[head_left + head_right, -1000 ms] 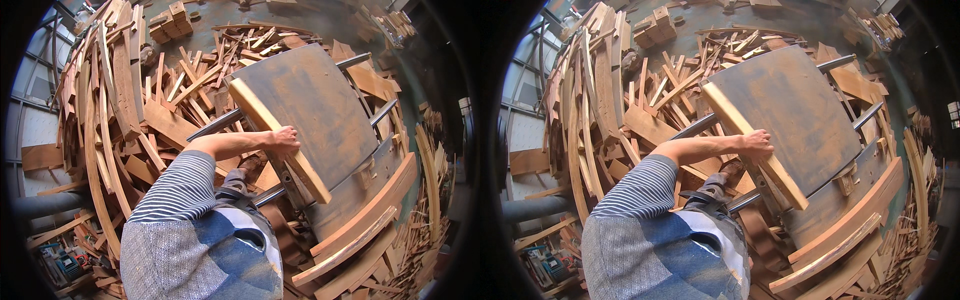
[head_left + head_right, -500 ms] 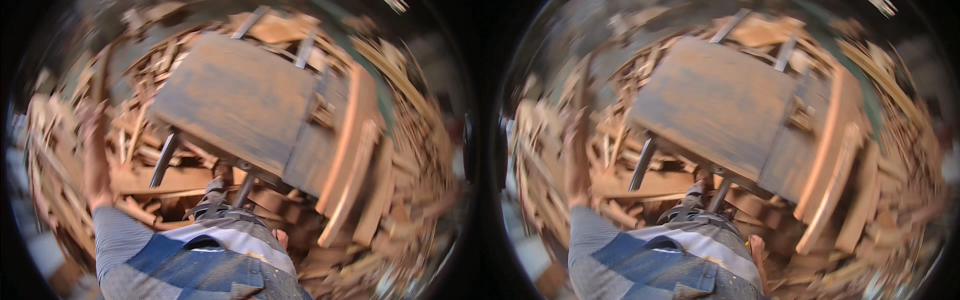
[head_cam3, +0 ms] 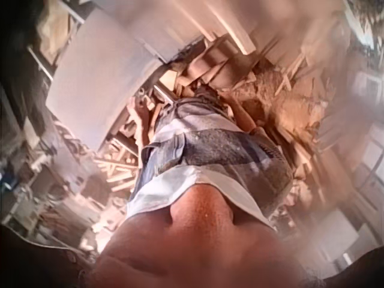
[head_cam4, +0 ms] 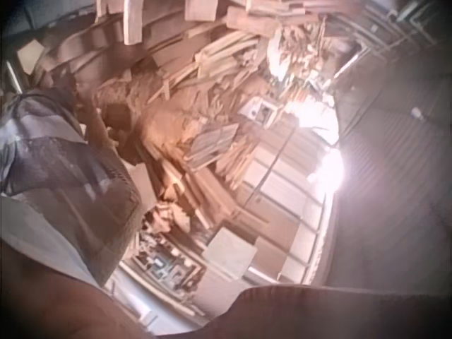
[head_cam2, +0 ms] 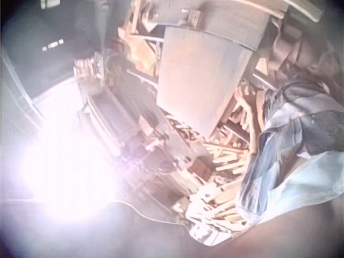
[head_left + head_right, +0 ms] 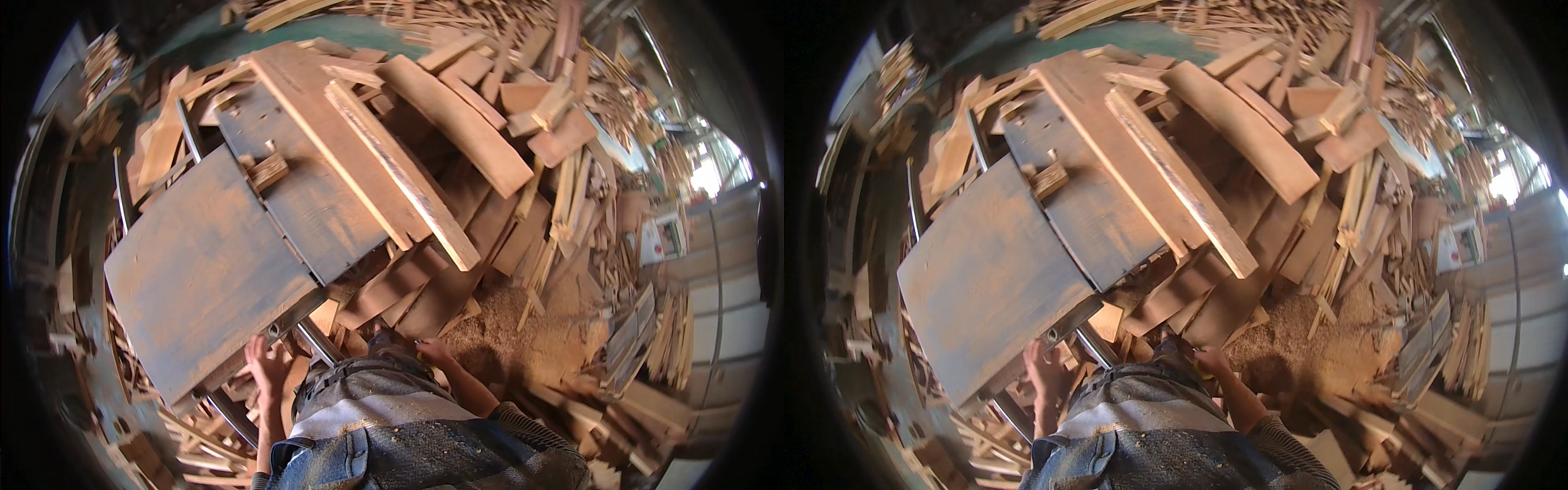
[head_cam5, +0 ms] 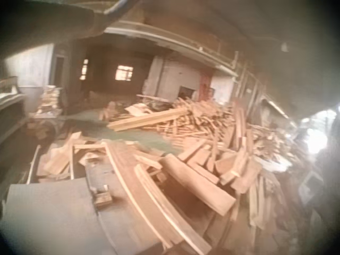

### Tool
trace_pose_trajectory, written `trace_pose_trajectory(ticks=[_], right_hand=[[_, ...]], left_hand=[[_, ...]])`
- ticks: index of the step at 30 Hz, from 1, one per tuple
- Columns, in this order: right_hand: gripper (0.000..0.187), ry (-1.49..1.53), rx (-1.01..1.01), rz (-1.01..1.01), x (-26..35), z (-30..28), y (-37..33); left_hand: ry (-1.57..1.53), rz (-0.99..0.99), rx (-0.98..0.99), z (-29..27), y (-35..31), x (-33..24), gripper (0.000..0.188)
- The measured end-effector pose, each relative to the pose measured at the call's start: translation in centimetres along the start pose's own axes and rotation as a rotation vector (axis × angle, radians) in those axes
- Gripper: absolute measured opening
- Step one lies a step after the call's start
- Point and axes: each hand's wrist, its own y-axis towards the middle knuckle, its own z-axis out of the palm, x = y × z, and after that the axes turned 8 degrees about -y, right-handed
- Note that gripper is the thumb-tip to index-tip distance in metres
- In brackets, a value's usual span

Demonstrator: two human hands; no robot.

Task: The person measures the width of a wooden plank and several small wood blocks using a measuring tape in a carpentry workshop.

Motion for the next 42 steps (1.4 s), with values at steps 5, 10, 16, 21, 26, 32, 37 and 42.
trace_pose_trajectory(ticks=[5,10,16,21,26,32,37,42], right_hand=[[0.021,0.521,0.148,0.43,-2.6,-0.5,-3.3],[0.019,0.735,0.168,0.483,-4.4,1.5,-6.3],[0.02,0.959,0.17,0.528,-10.1,6.6,-6.6],[0.026,0.909,-0.025,0.536,-8.7,7.4,-7.8],[0.02,0.906,-0.023,0.591,-7.4,7.0,-7.4],[0.022,0.76,-0.008,0.554,-4.8,4.3,-8.2],[0.02,0.65,-0.001,0.633,-3.5,3.2,-6.5],[0.021,-0.043,0.082,0.207,-7.9,2.7,-4.4]], left_hand=[[-0.137,0.153,0.296,4.5,1.0,-3.0,0.042],[-0.193,0.198,0.561,6.8,1.2,-2.7,0.038],[-0.229,0.131,0.775,7.7,2.9,-4.8,0.028],[-0.135,0.076,0.908,9.0,2.3,-3.6,0.033],[-0.099,0.073,0.969,9.8,2.0,-2.2,0.036],[-0.124,0.075,0.925,11.0,1.3,0.7,0.033],[-0.128,0.068,0.887,12.0,1.0,2.1,0.033],[-0.089,0.006,0.93,12.8,1.0,1.6,0.037]])
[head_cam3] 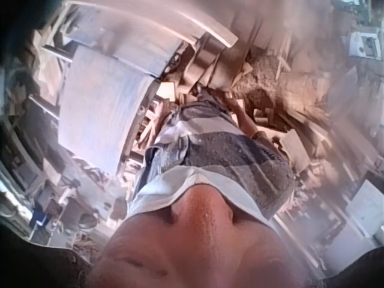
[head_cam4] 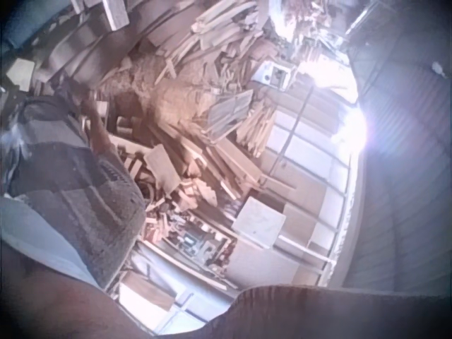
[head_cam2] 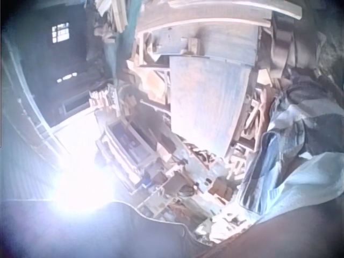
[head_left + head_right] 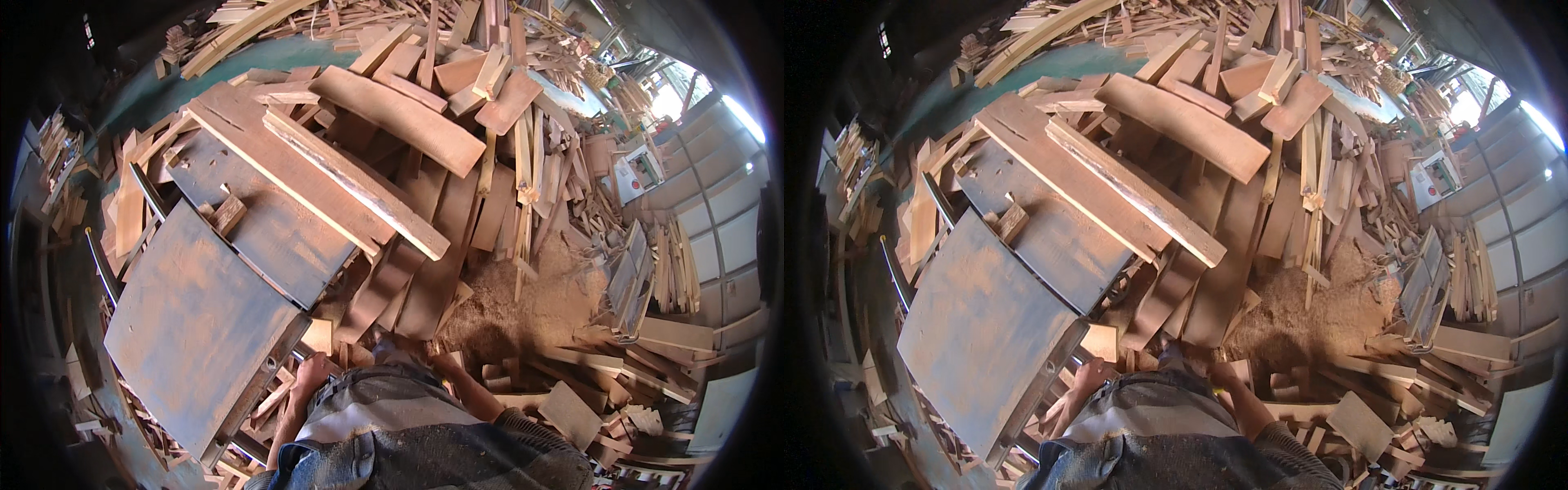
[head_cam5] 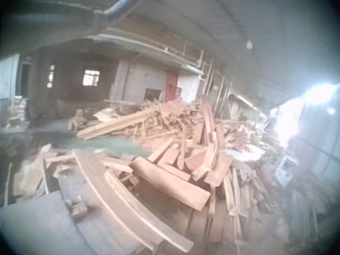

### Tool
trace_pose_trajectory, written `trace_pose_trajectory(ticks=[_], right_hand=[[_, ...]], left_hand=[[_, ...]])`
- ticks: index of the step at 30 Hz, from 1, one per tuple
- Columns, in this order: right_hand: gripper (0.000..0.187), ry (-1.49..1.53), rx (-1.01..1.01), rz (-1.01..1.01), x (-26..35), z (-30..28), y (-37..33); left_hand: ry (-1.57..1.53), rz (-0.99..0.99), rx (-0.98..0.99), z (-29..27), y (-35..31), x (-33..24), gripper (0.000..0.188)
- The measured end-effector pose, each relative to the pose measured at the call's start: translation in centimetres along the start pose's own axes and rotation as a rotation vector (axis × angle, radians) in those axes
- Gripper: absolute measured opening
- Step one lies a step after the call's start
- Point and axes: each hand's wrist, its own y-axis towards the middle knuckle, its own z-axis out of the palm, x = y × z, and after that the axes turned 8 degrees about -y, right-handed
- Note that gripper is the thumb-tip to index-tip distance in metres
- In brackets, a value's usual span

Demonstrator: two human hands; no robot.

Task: The person measures the width of a wooden plank and several small wood blocks using a measuring tape in a carpentry workshop.

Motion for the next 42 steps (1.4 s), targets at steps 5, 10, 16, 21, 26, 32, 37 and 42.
trace_pose_trajectory(ticks=[5,10,16,21,26,32,37,42], right_hand=[[0.02,0.893,-0.048,-0.068,10.4,-6.3,-3.2],[0.076,0.584,-0.586,-0.466,23.4,-14.2,-9.5],[0.102,0.395,-0.923,-0.827,29.5,-15.4,-12.3],[0.104,0.272,-0.955,-0.906,30.5,-15.3,-12.8],[0.087,0.214,-0.974,-0.907,30.8,-14.6,-12.4],[0.034,0.234,-0.676,-0.445,22.9,-10.3,-9.4],[0.02,0.692,-0.485,0.096,8.1,-3.7,-11.4],[0.02,1.047,-0.393,0.54,-4.5,3.1,-14.9]], left_hand=[[0.039,0.073,-0.066,-1.0,-1.3,0.5,0.032],[-0.151,0.173,-0.03,0.2,-1.0,2.2,0.03],[-0.017,0.207,-0.072,0.1,-0.7,1.1,0.034],[-0.021,0.188,-0.123,0.5,-0.9,1.3,0.03],[-0.042,0.254,-0.173,0.4,-1.1,1.6,0.027],[-0.045,0.245,-0.185,1.3,-1.3,0.8,0.034],[0.086,0.31,-0.132,2.0,-1.8,-0.3,0.035],[0.212,0.249,-0.06,2.5,-1.7,-1.4,0.038]])
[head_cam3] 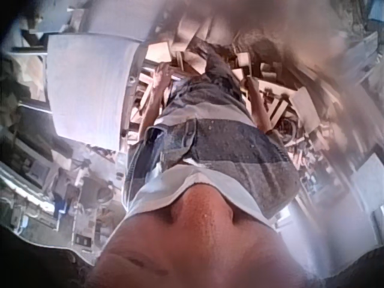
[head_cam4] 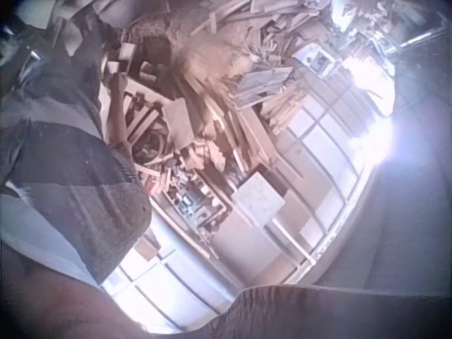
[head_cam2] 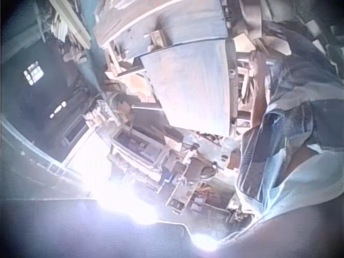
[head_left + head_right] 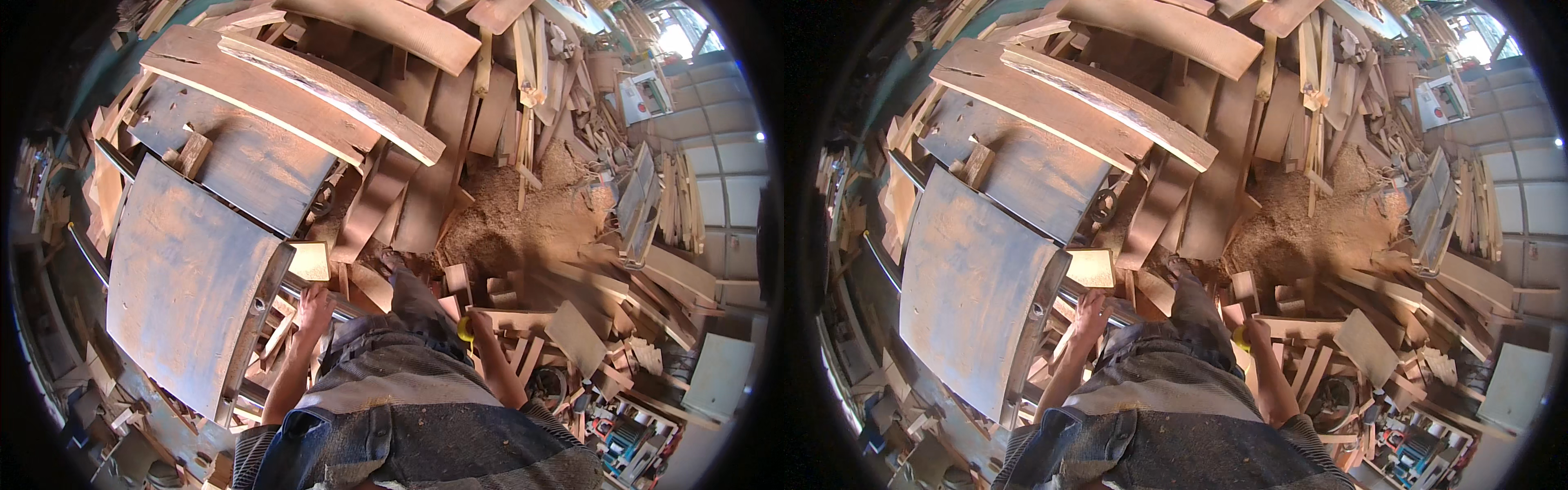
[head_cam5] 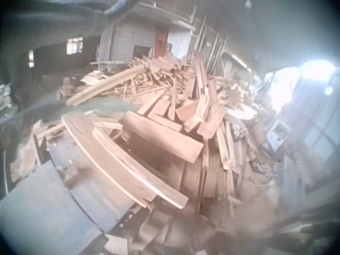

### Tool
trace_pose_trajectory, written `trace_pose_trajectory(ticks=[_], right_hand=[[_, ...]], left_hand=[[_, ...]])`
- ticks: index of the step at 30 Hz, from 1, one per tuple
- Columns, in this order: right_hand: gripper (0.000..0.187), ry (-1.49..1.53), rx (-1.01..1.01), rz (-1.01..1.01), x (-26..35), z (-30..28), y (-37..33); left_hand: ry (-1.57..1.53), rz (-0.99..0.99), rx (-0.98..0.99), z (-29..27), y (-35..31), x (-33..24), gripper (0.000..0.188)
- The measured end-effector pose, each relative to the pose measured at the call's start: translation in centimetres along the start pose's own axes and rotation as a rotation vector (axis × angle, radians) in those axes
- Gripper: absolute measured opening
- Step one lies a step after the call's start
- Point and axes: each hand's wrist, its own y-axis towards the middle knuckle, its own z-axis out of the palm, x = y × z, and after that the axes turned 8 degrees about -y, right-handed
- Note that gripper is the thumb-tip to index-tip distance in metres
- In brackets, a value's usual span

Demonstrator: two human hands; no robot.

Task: The person measures the width of a wooden plank and several small wood blocks using a measuring tape in a carpentry workshop.

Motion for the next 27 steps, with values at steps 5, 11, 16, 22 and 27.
trace_pose_trajectory(ticks=[5,11,16,22,27], right_hand=[[0.02,-0.347,0.055,-0.052,-4.8,-4.1,7.2],[0.037,-0.393,0.155,-0.143,1.1,-2.4,9.5],[0.032,-0.494,0.149,-0.261,0.3,-1.6,9.8],[0.026,-0.316,0.317,0.063,-2.9,1.2,5.8],[0.015,-0.137,0.226,0.141,-4.9,2.8,3.4]], left_hand=[[0.206,-0.124,-0.032,1.9,0.1,-2.5,0.043],[0.32,-0.252,-0.071,2.2,-0.1,-3.8,0.044],[0.315,-0.288,-0.015,2.5,0.4,-3.3,0.048],[0.32,-0.188,-0.016,2.6,0.3,-2.9,0.045],[0.222,-0.196,0.106,0.7,0.7,-3.4,0.044]])
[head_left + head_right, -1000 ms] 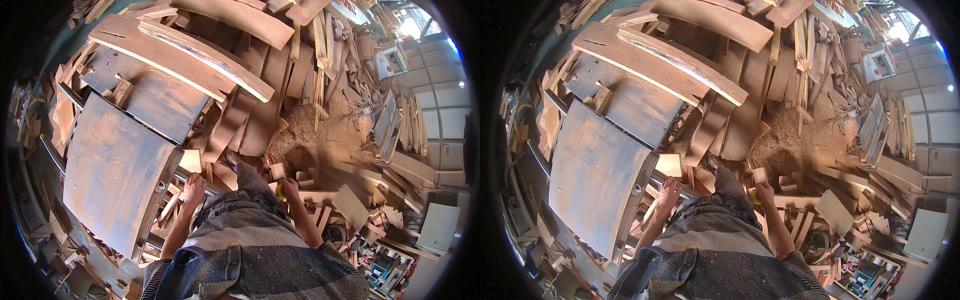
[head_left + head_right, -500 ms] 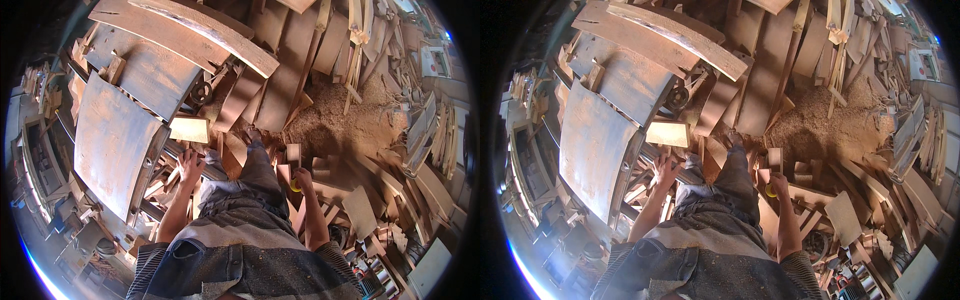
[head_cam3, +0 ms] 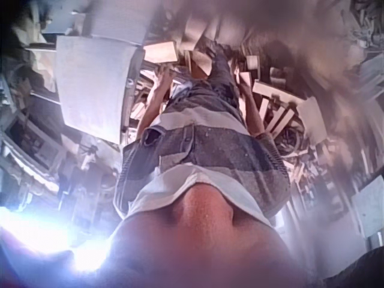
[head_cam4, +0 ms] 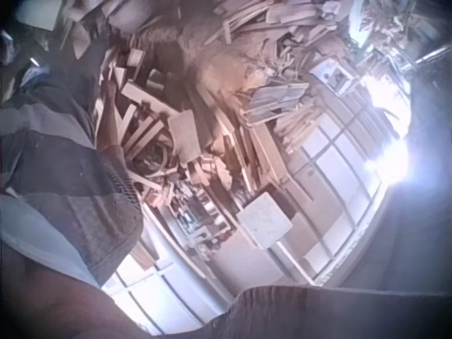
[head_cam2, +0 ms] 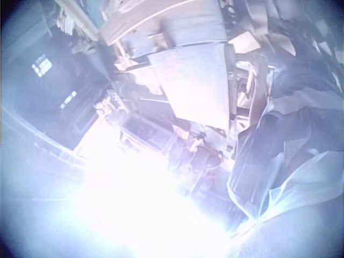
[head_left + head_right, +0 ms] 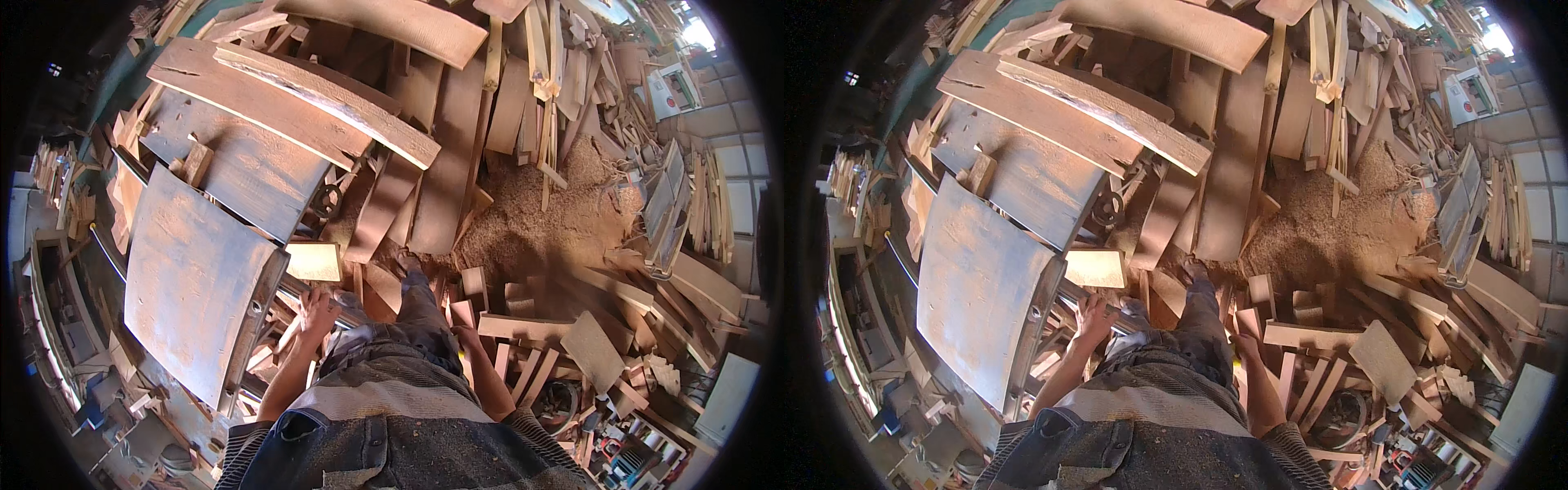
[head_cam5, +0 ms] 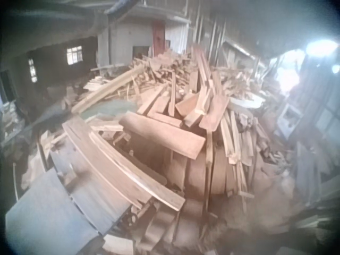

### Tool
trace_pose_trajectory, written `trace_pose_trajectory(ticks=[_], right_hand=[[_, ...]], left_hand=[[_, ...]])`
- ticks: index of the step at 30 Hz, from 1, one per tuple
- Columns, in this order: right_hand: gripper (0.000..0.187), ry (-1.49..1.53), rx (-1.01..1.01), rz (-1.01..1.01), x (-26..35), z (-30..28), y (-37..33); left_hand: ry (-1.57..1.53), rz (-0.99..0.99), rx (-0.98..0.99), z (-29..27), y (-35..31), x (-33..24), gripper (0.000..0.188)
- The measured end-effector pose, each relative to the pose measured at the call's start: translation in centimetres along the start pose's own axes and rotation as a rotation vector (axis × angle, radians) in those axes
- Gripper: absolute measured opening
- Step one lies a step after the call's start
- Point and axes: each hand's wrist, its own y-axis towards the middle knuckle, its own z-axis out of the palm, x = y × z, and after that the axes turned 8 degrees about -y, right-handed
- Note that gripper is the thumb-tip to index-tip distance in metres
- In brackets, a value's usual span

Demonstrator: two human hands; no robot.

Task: The person measures the width of a wooden plank and several small wood blocks using a measuring tape in a carpentry workshop.

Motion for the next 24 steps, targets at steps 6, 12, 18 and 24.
trace_pose_trajectory(ticks=[6,12,18,24], right_hand=[[0.016,-0.02,0.034,-0.088,1.6,1.0,0.2],[0.017,-0.162,0.003,-0.146,5.2,1.2,0.8],[0.025,-0.186,0.062,-0.311,6.7,1.4,6.1],[0.028,-0.449,-0.036,-0.532,8.4,2.0,7.0]], left_hand=[[-0.068,0.017,0.087,-0.3,0.2,1.5,0.047],[-0.124,0.042,0.152,-0.9,0.8,2.0,0.053],[-0.029,0.226,0.195,-0.5,0.0,4.4,0.07],[-0.043,0.155,0.154,-1.6,0.3,2.1,0.07]])
